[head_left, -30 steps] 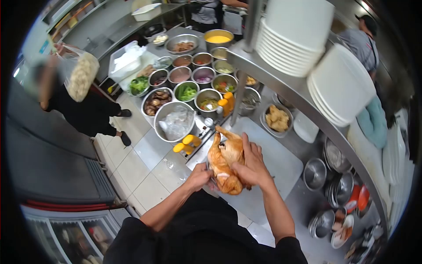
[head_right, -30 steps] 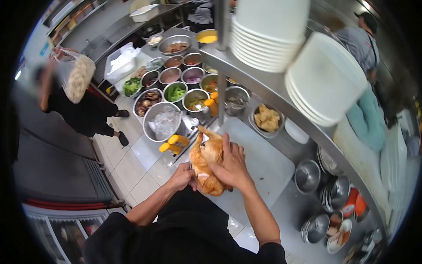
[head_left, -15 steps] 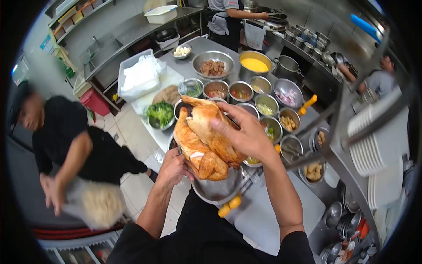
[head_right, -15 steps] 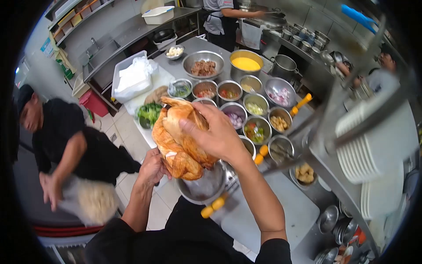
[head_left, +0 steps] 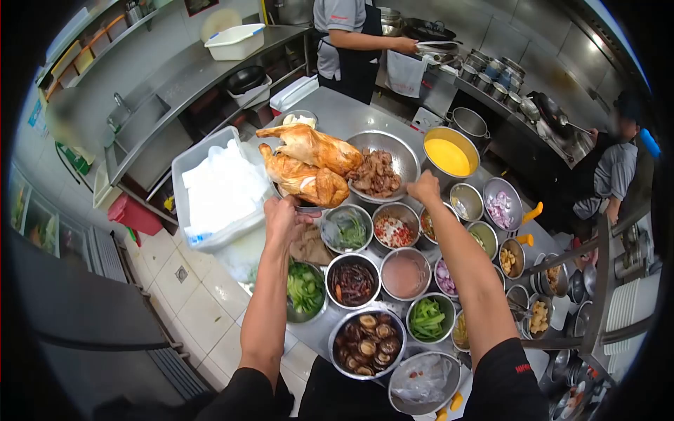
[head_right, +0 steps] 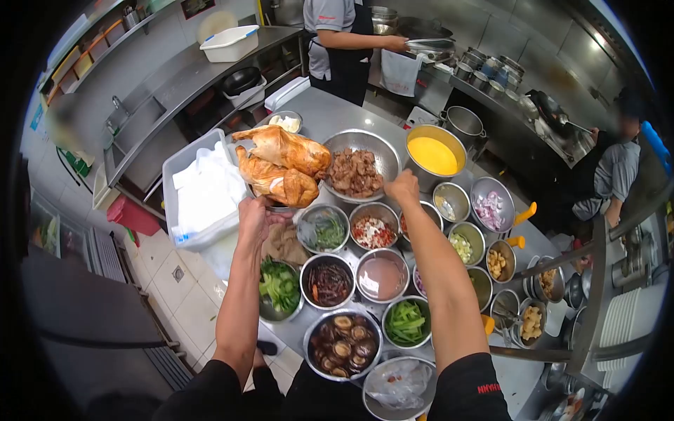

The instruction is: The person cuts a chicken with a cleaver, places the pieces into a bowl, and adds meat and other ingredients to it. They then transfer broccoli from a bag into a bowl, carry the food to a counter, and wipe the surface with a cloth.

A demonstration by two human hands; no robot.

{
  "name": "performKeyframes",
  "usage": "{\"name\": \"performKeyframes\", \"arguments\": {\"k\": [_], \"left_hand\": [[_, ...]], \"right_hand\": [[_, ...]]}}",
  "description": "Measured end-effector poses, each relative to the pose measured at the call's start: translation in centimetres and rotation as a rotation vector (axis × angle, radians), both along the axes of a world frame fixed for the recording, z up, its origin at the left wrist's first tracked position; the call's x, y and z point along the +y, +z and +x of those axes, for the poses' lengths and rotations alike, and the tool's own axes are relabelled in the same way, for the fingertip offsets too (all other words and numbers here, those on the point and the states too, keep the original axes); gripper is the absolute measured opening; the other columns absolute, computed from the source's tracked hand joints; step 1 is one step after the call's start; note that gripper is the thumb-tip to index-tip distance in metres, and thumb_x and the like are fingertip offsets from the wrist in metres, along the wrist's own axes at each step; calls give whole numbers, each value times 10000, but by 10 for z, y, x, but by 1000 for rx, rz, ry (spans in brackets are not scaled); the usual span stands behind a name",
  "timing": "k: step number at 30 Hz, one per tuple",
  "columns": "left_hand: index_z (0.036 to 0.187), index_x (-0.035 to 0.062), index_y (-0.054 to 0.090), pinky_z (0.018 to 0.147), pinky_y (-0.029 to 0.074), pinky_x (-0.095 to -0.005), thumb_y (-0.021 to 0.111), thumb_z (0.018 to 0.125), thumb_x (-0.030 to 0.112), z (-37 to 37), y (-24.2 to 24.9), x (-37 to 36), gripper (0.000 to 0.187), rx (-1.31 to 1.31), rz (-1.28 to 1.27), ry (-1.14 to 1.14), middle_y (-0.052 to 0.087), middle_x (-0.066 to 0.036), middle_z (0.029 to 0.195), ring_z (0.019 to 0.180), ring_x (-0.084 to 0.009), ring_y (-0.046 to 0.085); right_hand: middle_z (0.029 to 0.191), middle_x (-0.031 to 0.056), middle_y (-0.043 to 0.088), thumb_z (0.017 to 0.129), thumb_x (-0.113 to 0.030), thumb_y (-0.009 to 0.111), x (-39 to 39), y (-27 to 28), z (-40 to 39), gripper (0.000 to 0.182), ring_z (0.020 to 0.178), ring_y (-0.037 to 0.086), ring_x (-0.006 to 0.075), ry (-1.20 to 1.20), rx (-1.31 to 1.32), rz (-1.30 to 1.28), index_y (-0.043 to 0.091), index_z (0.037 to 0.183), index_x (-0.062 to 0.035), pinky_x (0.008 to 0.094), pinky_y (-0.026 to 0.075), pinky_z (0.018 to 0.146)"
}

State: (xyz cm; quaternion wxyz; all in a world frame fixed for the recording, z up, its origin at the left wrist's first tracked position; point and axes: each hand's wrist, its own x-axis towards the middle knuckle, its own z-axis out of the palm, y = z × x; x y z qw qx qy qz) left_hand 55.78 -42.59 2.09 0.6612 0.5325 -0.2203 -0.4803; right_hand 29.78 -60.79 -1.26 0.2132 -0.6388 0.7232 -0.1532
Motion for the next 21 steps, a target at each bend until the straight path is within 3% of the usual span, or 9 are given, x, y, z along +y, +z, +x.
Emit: {"name": "performKeyframes", "arguments": {"k": [2,4,5,8,11,15,17,18,21], "left_hand": [[978,-268,387,388,503,-288,379,756,10,18,-14,-26,356,32,-12,26,591,-327,804,573,-364,642],[981,-270,376,394,505,-289,382,753,8,26,-27,-47,359,54,-6,46,588,-329,810,578,-365,642],[983,-272,365,400,506,-289,385,749,5,30,-31,-56,363,70,7,69,584,-330,817,584,-367,642],[979,-267,374,407,509,-296,392,743,-1,35,-42,-78,356,122,-1,105,579,-329,838,582,-365,639],[968,-264,384,403,509,-303,394,742,-4,38,-52,-96,346,149,-1,130,581,-327,836,576,-367,637],[945,-264,390,399,518,-315,388,742,-10,41,-66,-113,325,147,27,119,575,-338,852,566,-378,634],[943,-262,387,398,521,-320,387,746,-8,41,-76,-119,321,143,46,108,570,-346,862,564,-383,633],[942,-261,383,397,524,-325,387,750,-7,42,-83,-121,318,141,66,104,565,-353,873,561,-388,632],[946,-259,370,395,525,-330,391,756,-1,43,-101,-128,321,146,71,98,564,-354,859,558,-398,628]], "right_hand": [[1075,276,576,684,-271,700,-12,-11,-1,477,1082,534,374,28,-25,145,590,986,83,385,440,911],[986,285,606,715,-212,655,-13,-16,-3,392,948,613,358,-44,-21,82,600,937,107,377,525,766],[986,285,606,715,-212,655,-12,-8,-2,392,948,613,358,-47,-14,81,600,937,107,377,525,766],[949,286,608,760,-107,573,-5,14,-1,326,691,668,292,-124,-329,72,561,951,156,348,560,447],[937,260,619,761,-94,570,-8,13,-12,309,694,666,290,-126,-466,80,564,970,133,364,575,468],[945,230,627,764,-104,569,11,37,-26,292,688,666,274,-149,-445,25,588,999,67,355,566,454],[797,167,641,785,-126,530,4,15,-52,282,602,647,225,-8,-244,-122,583,962,86,327,550,453],[797,167,641,785,-126,530,14,26,-51,282,602,647,225,-19,-243,-118,583,962,86,327,550,453],[712,124,630,779,-128,517,39,47,-62,248,567,624,199,-141,-476,-20,590,915,67,310,529,451]]}}
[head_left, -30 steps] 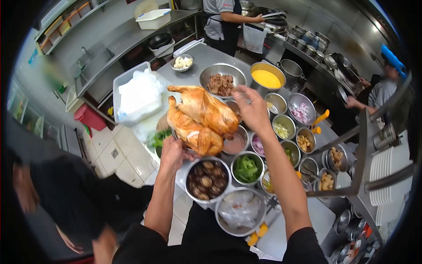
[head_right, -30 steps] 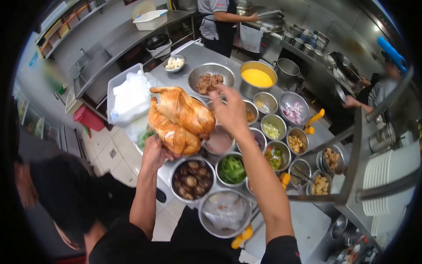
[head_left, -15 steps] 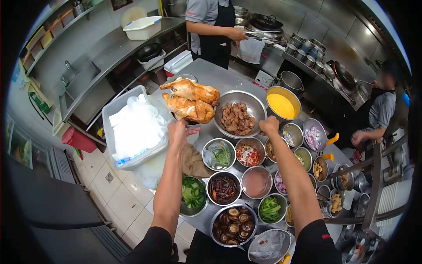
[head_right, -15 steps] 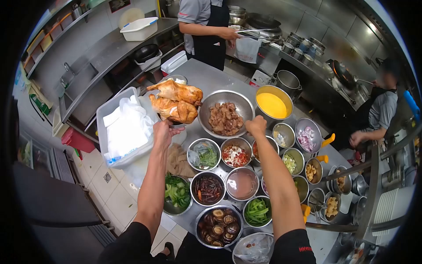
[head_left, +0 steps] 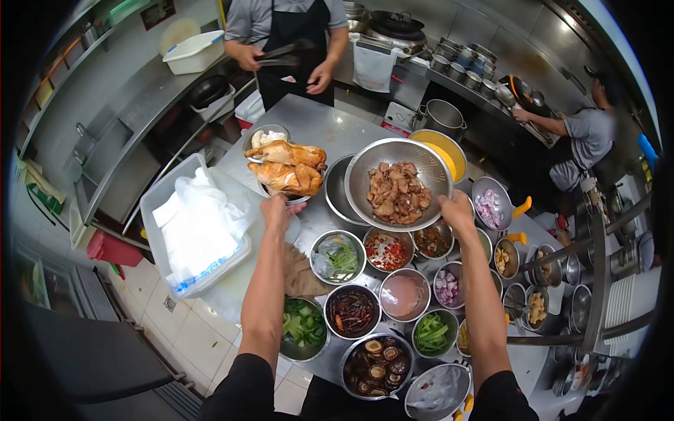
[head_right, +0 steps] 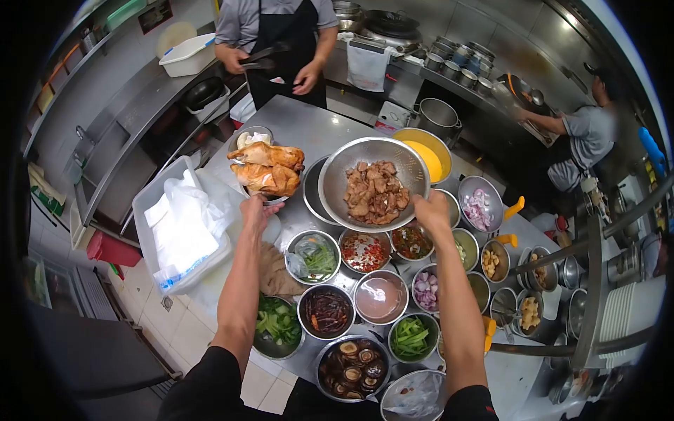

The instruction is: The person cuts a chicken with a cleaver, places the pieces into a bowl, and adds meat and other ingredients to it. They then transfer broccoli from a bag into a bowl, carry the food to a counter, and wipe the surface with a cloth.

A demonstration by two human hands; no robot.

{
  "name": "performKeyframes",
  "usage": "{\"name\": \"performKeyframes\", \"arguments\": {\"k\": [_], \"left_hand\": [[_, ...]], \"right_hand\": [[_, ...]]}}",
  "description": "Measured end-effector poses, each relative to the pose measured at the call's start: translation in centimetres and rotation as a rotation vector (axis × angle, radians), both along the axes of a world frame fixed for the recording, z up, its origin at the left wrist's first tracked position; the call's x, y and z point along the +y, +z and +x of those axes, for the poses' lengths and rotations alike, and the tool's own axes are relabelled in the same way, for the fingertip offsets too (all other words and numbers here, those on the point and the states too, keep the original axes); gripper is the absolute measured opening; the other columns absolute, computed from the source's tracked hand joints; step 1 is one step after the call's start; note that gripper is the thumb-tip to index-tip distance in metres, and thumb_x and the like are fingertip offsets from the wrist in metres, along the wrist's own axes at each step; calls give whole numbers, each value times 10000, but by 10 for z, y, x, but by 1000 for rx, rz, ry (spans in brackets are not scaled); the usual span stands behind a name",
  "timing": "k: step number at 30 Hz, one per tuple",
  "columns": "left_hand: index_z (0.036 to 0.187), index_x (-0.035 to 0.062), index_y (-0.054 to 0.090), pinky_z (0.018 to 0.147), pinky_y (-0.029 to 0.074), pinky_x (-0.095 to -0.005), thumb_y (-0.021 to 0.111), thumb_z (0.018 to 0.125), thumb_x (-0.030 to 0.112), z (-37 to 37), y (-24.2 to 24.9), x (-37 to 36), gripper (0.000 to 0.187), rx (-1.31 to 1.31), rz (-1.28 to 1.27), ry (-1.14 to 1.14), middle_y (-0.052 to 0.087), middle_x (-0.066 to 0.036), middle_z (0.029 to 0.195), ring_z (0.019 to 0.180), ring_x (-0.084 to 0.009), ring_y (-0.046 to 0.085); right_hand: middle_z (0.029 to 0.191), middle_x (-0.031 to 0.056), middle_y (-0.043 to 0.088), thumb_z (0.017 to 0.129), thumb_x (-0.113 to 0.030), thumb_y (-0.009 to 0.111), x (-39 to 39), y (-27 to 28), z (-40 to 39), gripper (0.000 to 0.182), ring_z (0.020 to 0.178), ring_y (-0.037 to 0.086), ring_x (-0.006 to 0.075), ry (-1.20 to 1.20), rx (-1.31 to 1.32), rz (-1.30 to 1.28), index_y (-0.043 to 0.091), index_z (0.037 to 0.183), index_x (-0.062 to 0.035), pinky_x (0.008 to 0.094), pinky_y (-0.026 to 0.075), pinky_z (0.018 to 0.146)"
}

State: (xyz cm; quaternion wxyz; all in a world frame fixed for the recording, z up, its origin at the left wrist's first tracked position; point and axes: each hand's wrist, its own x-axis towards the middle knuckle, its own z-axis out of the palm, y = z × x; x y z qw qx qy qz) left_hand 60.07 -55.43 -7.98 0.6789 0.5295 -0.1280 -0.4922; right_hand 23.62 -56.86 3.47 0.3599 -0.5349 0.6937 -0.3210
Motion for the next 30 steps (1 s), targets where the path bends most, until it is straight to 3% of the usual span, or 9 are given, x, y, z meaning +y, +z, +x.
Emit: {"name": "performKeyframes", "arguments": {"k": [4,7,14,18,21,25,27,28,30], "left_hand": [[956,-244,367,403,526,-342,394,761,4,5,-18,-6,316,-30,62,-24,563,-347,873,579,-405,631],[1003,-208,370,453,538,-363,392,777,24,7,-15,-3,325,0,80,-89,552,-329,928,662,-408,641],[1104,-137,347,529,554,-381,420,830,85,6,-11,0,360,12,84,-161,556,-260,934,731,-387,645],[1030,-88,419,607,568,-410,514,861,200,18,-17,20,348,-82,-34,-243,556,-262,933,792,-364,641],[1165,17,425,586,542,-359,550,846,298,-6,46,65,443,-419,157,-113,557,-158,922,752,-259,618],[1004,60,547,582,512,-310,448,912,372,-92,131,163,341,-184,-113,-507,530,-38,745,650,-156,548],[1022,37,538,650,512,-311,450,917,326,-125,144,196,320,-41,-230,-843,575,-59,867,777,-153,576],[1112,15,518,763,494,-304,476,906,333,-147,138,208,380,-193,-246,-790,591,-71,965,859,-185,579],[1123,-42,505,767,474,-313,597,740,131,-162,125,224,431,-619,-161,-785,592,-105,969,856,-210,585]], "right_hand": [[676,73,598,755,-78,490,35,4,-23,180,528,569,150,-48,-72,-97,581,859,38,277,461,442],[737,93,647,745,-103,510,62,-2,-42,236,640,590,149,-116,-75,-120,629,891,40,293,470,617],[738,63,636,755,-58,487,142,17,-47,240,654,568,113,-114,-261,-173,618,930,43,264,449,596],[725,36,616,761,-48,497,182,27,-56,223,631,536,79,-80,-196,-178,615,931,35,250,429,563],[756,58,626,761,-40,505,209,24,-64,210,647,552,100,-101,-337,-270,611,927,30,282,457,590],[672,114,615,742,-80,540,252,22,-77,174,594,593,192,-137,-222,-283,606,869,19,331,479,574],[688,195,603,731,-97,551,282,43,-83,205,617,608,243,-119,-203,-242,587,877,42,377,485,611],[703,151,608,748,-98,544,294,35,-87,214,639,601,196,-115,-133,-275,594,929,5,352,471,606],[697,162,599,771,-118,541,324,36,-97,214,653,602,193,-96,-259,-310,567,930,22,340,466,605]]}}
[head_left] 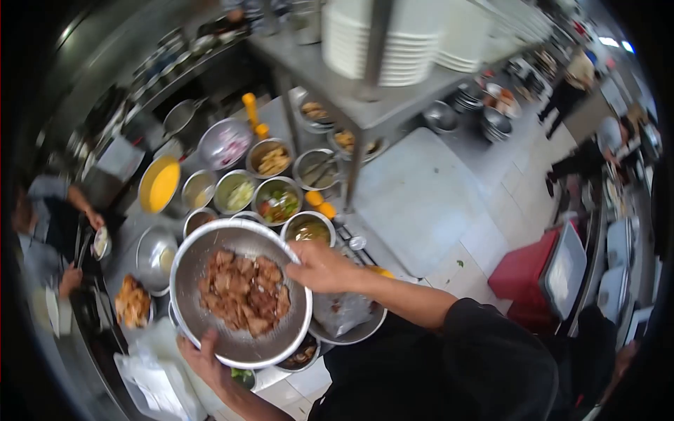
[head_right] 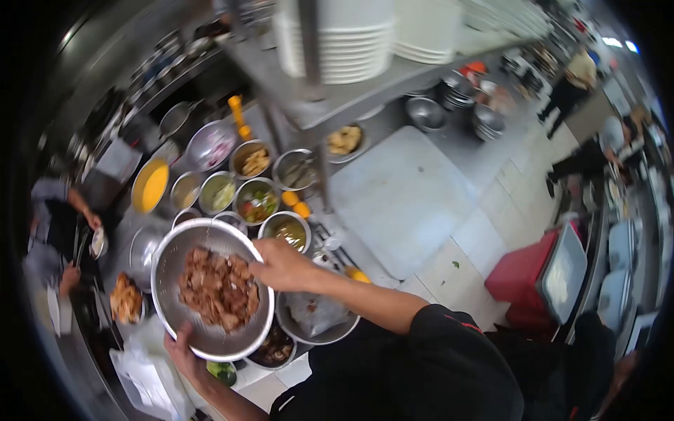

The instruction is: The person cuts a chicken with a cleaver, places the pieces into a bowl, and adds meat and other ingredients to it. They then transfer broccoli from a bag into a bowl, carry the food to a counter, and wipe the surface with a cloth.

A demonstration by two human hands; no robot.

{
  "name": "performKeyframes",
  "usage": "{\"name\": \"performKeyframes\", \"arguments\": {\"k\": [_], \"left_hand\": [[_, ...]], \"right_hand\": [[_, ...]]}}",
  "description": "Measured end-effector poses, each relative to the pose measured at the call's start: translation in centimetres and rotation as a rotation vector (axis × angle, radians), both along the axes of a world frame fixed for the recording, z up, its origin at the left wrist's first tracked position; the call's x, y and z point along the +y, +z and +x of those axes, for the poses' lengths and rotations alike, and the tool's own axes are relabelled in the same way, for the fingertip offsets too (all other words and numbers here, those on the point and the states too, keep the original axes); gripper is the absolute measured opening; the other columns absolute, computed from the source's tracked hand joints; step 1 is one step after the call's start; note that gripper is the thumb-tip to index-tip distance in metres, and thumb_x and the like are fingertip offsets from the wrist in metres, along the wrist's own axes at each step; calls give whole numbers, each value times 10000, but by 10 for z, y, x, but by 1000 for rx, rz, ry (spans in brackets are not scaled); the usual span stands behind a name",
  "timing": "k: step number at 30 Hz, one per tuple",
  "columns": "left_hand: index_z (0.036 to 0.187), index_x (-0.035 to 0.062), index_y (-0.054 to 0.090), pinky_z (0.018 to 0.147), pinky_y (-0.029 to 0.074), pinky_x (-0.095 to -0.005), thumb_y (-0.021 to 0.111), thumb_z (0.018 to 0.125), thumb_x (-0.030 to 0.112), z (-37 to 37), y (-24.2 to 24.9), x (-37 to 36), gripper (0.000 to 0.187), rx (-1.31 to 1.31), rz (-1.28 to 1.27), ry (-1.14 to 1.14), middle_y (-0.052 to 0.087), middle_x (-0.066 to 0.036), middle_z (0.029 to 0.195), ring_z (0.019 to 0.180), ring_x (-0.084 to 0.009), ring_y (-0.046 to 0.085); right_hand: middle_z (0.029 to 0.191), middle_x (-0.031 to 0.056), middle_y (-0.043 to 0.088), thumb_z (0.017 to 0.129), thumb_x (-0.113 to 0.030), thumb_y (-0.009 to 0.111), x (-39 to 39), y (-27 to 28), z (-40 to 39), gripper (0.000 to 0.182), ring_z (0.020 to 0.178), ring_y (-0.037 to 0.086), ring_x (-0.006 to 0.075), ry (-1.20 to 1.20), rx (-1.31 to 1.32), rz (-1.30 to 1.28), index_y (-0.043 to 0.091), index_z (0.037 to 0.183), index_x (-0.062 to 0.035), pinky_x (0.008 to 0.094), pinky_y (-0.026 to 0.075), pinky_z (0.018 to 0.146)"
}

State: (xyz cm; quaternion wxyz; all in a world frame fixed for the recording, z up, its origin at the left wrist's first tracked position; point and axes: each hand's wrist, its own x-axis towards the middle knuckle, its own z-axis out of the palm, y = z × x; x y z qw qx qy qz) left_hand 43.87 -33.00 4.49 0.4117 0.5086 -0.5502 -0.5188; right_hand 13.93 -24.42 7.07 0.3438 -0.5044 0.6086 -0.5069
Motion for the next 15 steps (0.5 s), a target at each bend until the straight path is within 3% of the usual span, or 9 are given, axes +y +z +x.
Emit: {"name": "performKeyframes", "arguments": {"k": [2,3,5,6,8,10,12,13,15], "left_hand": [[1087,-46,517,763,472,-323,543,629,51,-16,-4,13,469,200,135,-105,590,-107,964,840,-219,576],[1087,-46,517,763,472,-323,543,629,51,-31,3,21,469,196,131,-138,590,-107,964,840,-219,576],[1028,-43,524,760,471,-323,492,538,11,-65,19,48,494,253,284,-31,588,-102,923,801,-223,570],[945,-62,554,698,489,-291,477,534,-33,-88,27,62,418,311,232,11,616,-112,864,724,-213,598],[957,-33,526,764,464,-317,493,535,5,-102,27,77,426,248,241,-45,578,-112,884,775,-223,556],[939,-39,532,723,477,-309,482,541,-8,-114,15,92,402,256,168,74,590,-111,858,737,-217,567],[913,-47,535,657,486,-288,472,547,-18,-143,25,112,372,187,181,4,598,-104,806,680,-205,574],[895,-54,536,609,487,-273,469,547,-19,-164,27,125,357,212,165,17,596,-96,763,638,-196,574],[892,-56,535,611,486,-277,467,545,-19,-212,34,151,356,206,179,9,599,-102,771,644,-197,576]], "right_hand": [[712,129,601,813,-159,569,35,13,-22,198,671,598,165,60,76,185,569,918,8,316,471,607],[712,129,601,813,-159,569,51,13,-39,198,671,598,165,28,72,178,569,918,8,316,471,607],[729,129,607,806,-220,637,88,2,-81,215,676,601,191,96,-387,278,575,852,-19,326,475,625],[742,105,615,809,-244,649,105,-12,-111,224,675,601,178,-66,-162,129,582,848,-34,317,476,618],[754,63,629,801,-246,668,138,-47,-191,214,660,598,158,-394,197,-48,591,819,-47,306,476,603],[756,88,637,771,-273,694,160,-69,-276,255,665,614,193,-802,331,144,594,771,-37,309,474,605],[817,140,639,750,-303,704,168,-78,-360,326,756,634,267,-1182,336,292,577,879,-32,375,481,651],[875,189,634,725,-374,710,169,-91,-402,475,811,632,309,-1276,333,288,554,973,0,402,489,694],[863,210,633,722,-362,698,152,-110,-461,465,822,630,323,-1324,185,352,570,946,24,408,493,711]]}}
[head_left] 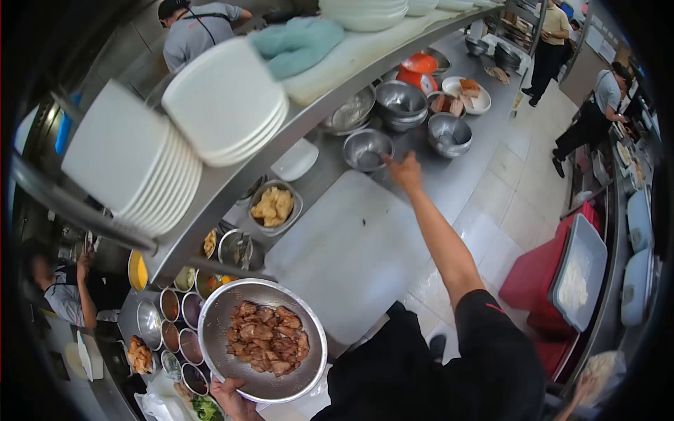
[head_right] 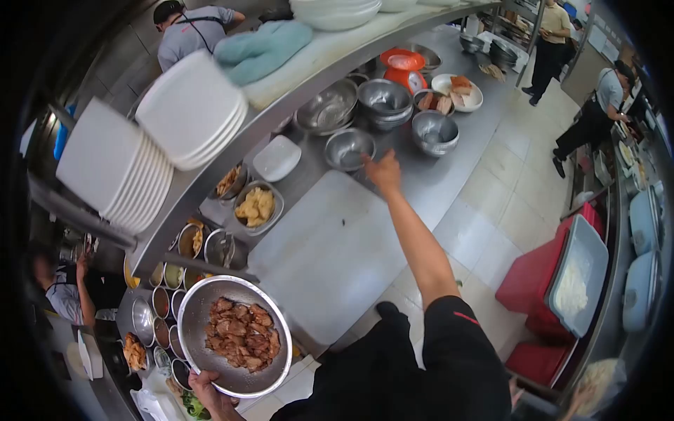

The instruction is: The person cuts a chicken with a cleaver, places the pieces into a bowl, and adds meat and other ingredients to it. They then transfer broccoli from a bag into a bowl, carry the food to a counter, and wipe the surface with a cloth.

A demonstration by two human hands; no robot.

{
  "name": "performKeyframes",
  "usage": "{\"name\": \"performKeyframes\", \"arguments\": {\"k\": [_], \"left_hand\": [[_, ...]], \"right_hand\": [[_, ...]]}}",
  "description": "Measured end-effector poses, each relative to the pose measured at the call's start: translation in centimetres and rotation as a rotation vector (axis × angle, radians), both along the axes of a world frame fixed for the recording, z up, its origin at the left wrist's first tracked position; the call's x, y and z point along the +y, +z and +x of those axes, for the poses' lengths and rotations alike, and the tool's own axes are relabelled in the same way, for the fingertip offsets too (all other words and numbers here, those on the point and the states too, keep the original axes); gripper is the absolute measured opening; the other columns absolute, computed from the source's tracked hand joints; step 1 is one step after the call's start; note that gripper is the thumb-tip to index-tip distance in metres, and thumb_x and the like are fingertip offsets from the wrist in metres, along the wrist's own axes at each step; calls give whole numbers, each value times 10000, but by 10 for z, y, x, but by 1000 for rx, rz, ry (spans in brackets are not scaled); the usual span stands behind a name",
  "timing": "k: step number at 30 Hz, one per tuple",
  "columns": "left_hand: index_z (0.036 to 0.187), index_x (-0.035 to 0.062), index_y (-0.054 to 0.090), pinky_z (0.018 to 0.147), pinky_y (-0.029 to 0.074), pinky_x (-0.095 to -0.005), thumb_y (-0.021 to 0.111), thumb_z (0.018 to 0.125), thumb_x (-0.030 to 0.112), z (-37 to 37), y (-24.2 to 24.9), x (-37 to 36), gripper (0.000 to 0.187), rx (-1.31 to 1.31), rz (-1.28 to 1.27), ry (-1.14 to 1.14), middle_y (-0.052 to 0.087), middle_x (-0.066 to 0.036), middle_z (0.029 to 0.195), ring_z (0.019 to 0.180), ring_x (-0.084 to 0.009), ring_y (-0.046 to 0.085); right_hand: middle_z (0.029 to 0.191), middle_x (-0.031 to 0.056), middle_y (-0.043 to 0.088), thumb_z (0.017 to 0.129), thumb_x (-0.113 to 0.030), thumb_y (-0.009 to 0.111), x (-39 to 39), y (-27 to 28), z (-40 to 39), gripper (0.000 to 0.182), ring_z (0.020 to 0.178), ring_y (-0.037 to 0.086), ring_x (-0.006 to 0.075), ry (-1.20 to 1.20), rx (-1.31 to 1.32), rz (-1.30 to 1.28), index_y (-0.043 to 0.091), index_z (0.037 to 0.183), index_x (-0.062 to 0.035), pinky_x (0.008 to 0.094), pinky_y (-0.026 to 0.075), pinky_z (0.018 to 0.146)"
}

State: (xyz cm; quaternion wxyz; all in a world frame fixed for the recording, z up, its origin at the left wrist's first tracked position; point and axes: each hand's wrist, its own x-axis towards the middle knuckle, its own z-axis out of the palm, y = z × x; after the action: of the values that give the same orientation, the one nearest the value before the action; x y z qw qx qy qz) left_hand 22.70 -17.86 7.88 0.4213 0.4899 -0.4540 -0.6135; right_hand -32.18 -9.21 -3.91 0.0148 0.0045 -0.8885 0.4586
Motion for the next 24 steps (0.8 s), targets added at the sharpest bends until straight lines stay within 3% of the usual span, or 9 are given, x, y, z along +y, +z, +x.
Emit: {"name": "performKeyframes", "arguments": {"k": [2,4,5,7,11,13,17,19,24], "left_hand": [[907,-73,558,614,503,-293,473,525,-43,-34,-10,15,393,29,33,-32,623,-115,809,631,-210,599],[844,-58,555,589,492,-289,484,525,-53,-78,-8,33,326,49,37,10,615,-108,769,611,-202,590],[822,-53,554,581,487,-288,489,525,-57,-96,-6,40,304,32,36,44,611,-106,756,603,-198,585],[854,-59,541,590,482,-288,490,539,-63,-126,-3,46,319,31,20,27,605,-104,773,604,-199,572],[946,-67,552,650,483,-287,471,587,-27,-171,-5,51,371,4,-82,42,595,-101,849,703,-193,582],[1030,-60,563,649,475,-275,505,679,18,-185,-20,42,364,55,-226,-32,599,-75,871,727,-162,578],[741,-19,568,482,329,-233,499,714,11,-215,-11,44,80,-228,-606,8,480,37,596,548,-54,401],[675,-13,515,438,313,-270,494,715,1,-218,-27,36,47,-233,-838,16,455,17,551,483,-82,361],[561,27,388,426,361,-348,543,629,-62,-216,-39,37,191,-490,-1283,-38,411,-120,511,424,-271,440]], "right_hand": [[852,232,631,720,-351,686,-7,-14,-47,457,833,628,336,-68,-121,-34,585,920,48,414,498,727],[808,264,626,714,-274,643,-3,-25,-70,367,831,617,380,346,-381,21,613,824,75,433,493,769],[808,264,626,714,-274,643,1,-26,-74,367,831,617,380,352,-380,16,613,824,75,433,493,769],[768,236,630,721,-170,605,14,-32,-64,238,756,613,376,238,172,161,613,749,66,422,503,682],[668,236,602,708,-149,596,65,17,-9,219,687,597,401,315,100,44,592,705,70,424,485,663],[649,227,588,701,-136,591,77,21,35,205,657,593,389,525,26,43,579,695,68,422,460,626],[712,300,580,705,-120,587,75,18,99,215,754,590,444,782,-118,48,584,735,93,460,461,715],[683,286,577,708,-130,584,69,15,113,219,733,588,441,810,-124,34,574,715,89,455,460,697],[659,264,580,709,-125,589,55,11,127,206,697,591,427,896,-64,61,568,695,79,447,462,662]]}}
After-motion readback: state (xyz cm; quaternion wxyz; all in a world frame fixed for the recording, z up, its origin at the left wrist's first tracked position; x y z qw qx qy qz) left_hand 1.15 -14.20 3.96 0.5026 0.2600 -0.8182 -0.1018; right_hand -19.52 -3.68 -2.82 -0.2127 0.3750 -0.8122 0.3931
